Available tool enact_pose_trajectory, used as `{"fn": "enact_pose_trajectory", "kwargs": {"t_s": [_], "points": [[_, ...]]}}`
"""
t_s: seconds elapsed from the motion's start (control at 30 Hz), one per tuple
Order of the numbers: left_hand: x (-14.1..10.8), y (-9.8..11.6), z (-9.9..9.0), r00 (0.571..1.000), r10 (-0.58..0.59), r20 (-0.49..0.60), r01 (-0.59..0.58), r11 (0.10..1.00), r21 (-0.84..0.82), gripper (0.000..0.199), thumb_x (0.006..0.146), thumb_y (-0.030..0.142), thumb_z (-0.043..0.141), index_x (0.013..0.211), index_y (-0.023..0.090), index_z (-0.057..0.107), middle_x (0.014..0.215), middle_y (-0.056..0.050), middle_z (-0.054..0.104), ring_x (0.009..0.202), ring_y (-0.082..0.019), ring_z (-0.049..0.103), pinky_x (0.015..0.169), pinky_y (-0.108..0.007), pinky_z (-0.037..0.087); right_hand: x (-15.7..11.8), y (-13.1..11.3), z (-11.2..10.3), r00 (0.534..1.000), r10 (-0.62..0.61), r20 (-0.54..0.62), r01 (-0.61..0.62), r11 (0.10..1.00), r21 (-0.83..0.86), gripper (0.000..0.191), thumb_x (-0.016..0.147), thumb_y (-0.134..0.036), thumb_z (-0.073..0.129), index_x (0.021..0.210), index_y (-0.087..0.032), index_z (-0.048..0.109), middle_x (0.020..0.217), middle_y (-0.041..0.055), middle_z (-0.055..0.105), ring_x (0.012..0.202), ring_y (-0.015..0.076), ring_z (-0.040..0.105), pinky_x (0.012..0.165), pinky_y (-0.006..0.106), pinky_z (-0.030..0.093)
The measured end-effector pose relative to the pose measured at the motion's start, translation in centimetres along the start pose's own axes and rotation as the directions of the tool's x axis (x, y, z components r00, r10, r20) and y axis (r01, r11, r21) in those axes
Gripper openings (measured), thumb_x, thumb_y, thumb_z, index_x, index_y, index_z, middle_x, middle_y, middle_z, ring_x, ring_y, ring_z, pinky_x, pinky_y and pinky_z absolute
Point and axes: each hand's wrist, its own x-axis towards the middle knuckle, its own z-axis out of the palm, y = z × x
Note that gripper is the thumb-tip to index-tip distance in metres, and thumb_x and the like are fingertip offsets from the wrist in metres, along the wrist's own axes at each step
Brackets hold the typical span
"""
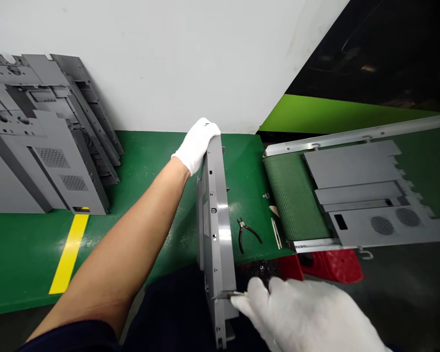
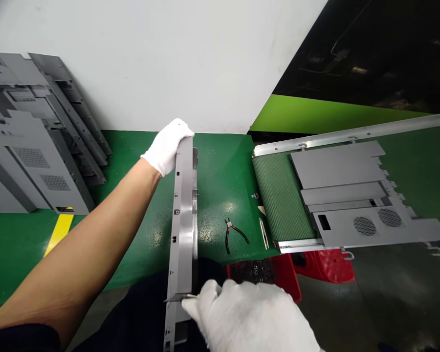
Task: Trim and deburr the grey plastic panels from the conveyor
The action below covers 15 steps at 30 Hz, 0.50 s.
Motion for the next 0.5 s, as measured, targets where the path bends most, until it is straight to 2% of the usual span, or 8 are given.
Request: {"fn": "enact_pose_trajectory", "kwargs": {"t_s": [0.1, 0.37, 0.5], "points": [[0.09, -0.09, -0.10, 1.000, -0.005, 0.022, 0.005, 1.000, -0.009, 0.018, 0.088, 0.017, 0.057, 0.079, 0.020, 0.042, 0.073, 0.003, 0.038, 0.065, -0.008, 0.043, 0.069, -0.027, 0.041, 0.03, 0.06, 0.05, 1.000, 0.004, -0.009, -0.004, 1.000, 0.003, 0.033, 0.098, -0.038, 0.049, 0.068, -0.026, 0.050, 0.045, -0.0024, 0.054, 0.031, 0.0175, 0.049, 0.039, 0.034, 0.009], [0.10, 0.03, 0.13, 1.000, -0.001, -0.020, 0.001, 1.000, -0.026, 0.017, 0.087, 0.013, 0.055, 0.077, 0.019, 0.043, 0.071, 0.003, 0.040, 0.059, -0.007, 0.043, 0.065, -0.025, 0.041, 0.19, 0.00, 0.15, 1.000, 0.001, 0.002, -0.001, 1.000, 0.004, 0.033, 0.097, -0.040, 0.052, 0.066, -0.025, 0.052, 0.044, -0.0019, 0.054, 0.032, 0.0159, 0.048, 0.040, 0.034, 0.007], [0.25, -0.20, -0.18, 0.999, 0.003, -0.045, -0.003, 1.000, 0.001, 0.016, 0.085, 0.014, 0.056, 0.076, 0.019, 0.044, 0.071, 0.002, 0.040, 0.060, -0.008, 0.043, 0.062, -0.024, 0.040, 0.15, 0.33, 0.00, 1.000, 0.017, 0.007, -0.018, 0.996, 0.088, 0.034, 0.097, -0.040, 0.051, 0.066, -0.026, 0.054, 0.046, -0.0019, 0.054, 0.034, 0.0149, 0.047, 0.040, 0.034, 0.012]]}}
